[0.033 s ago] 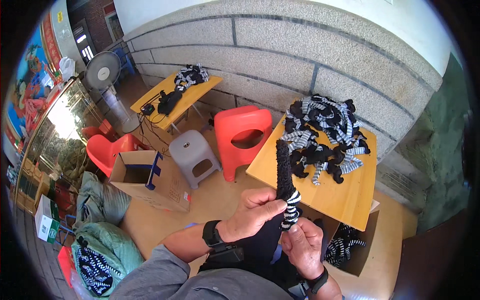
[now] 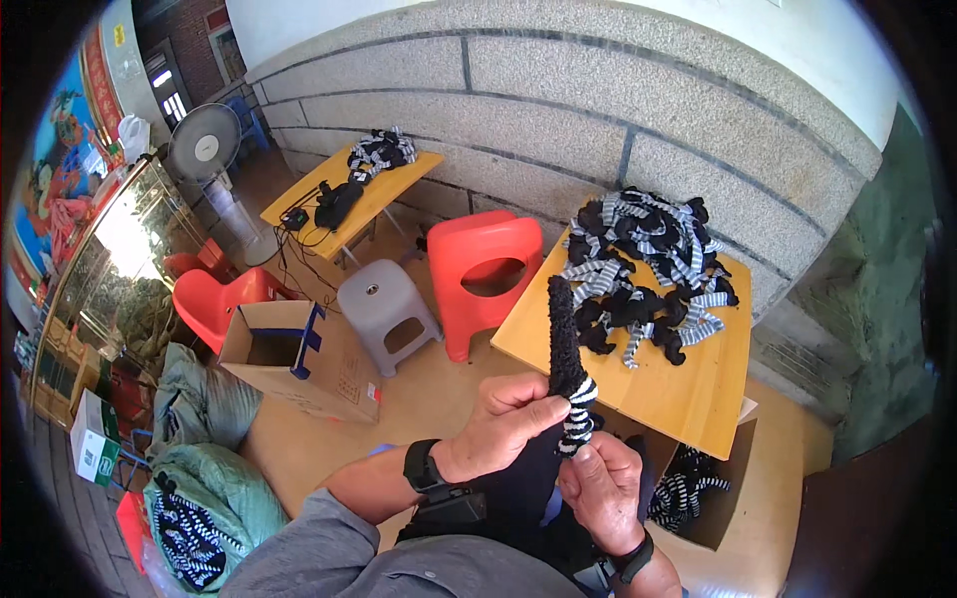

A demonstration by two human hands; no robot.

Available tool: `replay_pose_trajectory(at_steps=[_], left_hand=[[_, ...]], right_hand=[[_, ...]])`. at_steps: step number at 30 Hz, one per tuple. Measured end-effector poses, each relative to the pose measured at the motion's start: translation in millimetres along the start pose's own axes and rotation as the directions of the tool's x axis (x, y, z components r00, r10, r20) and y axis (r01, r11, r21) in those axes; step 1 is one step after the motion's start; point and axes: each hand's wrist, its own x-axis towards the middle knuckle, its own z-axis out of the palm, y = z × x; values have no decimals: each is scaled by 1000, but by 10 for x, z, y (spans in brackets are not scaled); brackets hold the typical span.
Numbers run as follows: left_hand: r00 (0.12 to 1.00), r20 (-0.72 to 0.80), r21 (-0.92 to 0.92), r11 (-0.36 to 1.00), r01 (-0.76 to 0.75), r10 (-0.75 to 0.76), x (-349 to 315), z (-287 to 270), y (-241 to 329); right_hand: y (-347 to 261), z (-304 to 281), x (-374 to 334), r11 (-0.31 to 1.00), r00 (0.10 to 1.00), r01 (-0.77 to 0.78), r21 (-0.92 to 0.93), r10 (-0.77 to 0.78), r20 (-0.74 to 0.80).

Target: The recorder uses a thin rod to turn small striped textile tubes inside out or prepare them for manufacturing.

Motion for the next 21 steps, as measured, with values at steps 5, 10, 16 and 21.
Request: replay_pose_trajectory(at_steps=[5, 10, 16, 21], left_hand=[[998, 39, 182, 983, 35, -42, 104, -166, 191], [993, 114, -61, 998, 2, 5, 317, -285, 391], [999, 52, 72, 997, 6, -10, 431, -307, 372], [999, 31, 83, 996, 41, -44, 480, -402, 449]], right_hand=[[-194, -75, 85, 992, 995, -90, -93, 93, 29], [-261, -142, 114, 966, 990, -107, -236, 125, 64], [-147, -141, 94, 937, 989, -62, -344, 103, 102], [-182, -198, 0, 921, 988, -113, -373, 142, 53]])
